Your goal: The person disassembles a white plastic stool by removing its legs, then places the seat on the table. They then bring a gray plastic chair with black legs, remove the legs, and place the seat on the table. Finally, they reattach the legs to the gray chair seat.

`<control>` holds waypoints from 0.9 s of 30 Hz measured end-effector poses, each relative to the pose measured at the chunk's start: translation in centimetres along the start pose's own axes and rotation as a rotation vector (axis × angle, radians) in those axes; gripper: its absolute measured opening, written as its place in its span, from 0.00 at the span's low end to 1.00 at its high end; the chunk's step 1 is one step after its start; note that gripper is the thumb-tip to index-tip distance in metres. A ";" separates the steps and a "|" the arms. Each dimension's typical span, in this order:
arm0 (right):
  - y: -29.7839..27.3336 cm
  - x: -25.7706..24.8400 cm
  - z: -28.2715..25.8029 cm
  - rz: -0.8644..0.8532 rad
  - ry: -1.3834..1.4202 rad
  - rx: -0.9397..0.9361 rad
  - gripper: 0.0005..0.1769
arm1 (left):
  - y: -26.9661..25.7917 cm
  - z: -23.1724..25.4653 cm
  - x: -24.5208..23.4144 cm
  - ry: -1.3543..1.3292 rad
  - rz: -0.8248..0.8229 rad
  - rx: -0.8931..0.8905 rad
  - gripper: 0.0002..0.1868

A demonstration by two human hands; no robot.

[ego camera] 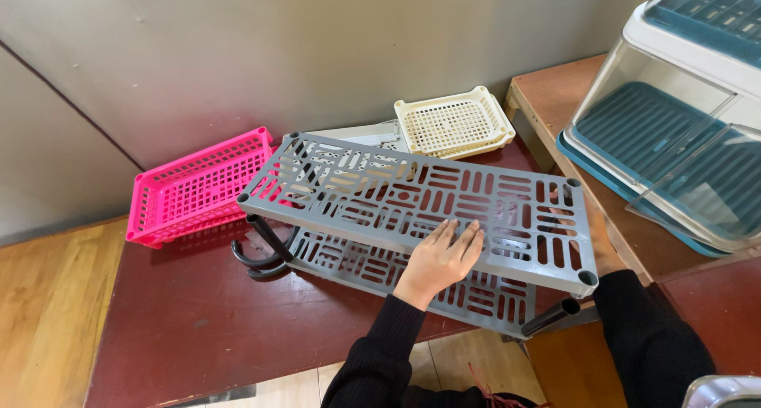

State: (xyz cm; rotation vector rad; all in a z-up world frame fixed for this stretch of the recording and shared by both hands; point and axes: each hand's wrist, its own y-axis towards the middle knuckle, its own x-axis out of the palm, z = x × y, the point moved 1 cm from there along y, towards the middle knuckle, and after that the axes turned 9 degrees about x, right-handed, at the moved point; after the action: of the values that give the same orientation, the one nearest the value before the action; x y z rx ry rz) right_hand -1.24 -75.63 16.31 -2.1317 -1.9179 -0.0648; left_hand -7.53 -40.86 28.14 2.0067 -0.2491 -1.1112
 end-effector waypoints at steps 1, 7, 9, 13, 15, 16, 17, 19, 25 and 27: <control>0.3 -0.3 0.4 0.013 -0.037 -0.044 0.23 | 0.1 0.0 -0.1 0.003 0.001 -0.008 0.10; 2.6 -0.9 6.8 0.237 -0.447 -0.390 0.32 | 2.7 -0.5 -1.9 0.073 0.069 -0.091 0.11; 3.1 -1.0 8.0 0.334 -0.618 -0.517 0.36 | 3.6 -1.5 -2.5 0.076 0.092 -0.129 0.11; 3.0 -1.2 6.3 0.063 0.098 -0.221 0.26 | 4.4 -2.1 -3.6 0.052 0.090 -0.135 0.10; 2.1 -0.9 4.1 0.027 0.113 -0.137 0.28 | 4.2 -1.5 -3.6 0.071 0.088 -0.106 0.09; 1.4 -0.6 2.9 0.017 0.109 -0.110 0.29 | 4.1 -1.1 -3.4 0.093 0.086 -0.085 0.09; 0.8 -0.1 1.7 0.007 0.101 -0.089 0.30 | 3.9 -0.7 -3.3 0.115 0.085 -0.063 0.09; -0.7 0.9 -0.8 0.000 0.083 -0.065 0.32 | 3.7 0.0 -3.0 0.125 0.089 -0.044 0.08; -5.5 3.0 -5.7 0.020 -0.337 -0.198 0.37 | 4.1 -0.2 -3.3 0.137 0.100 -0.048 0.09; -6.5 3.7 -6.0 0.084 -0.990 -0.539 0.39 | 4.5 -0.3 -3.4 0.145 0.104 -0.058 0.09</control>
State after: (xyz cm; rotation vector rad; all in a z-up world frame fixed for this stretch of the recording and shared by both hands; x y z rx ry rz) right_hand -6.30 -72.87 23.96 -2.9477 -2.5002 0.6916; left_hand -8.41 -41.84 33.64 1.9893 -0.2404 -0.8941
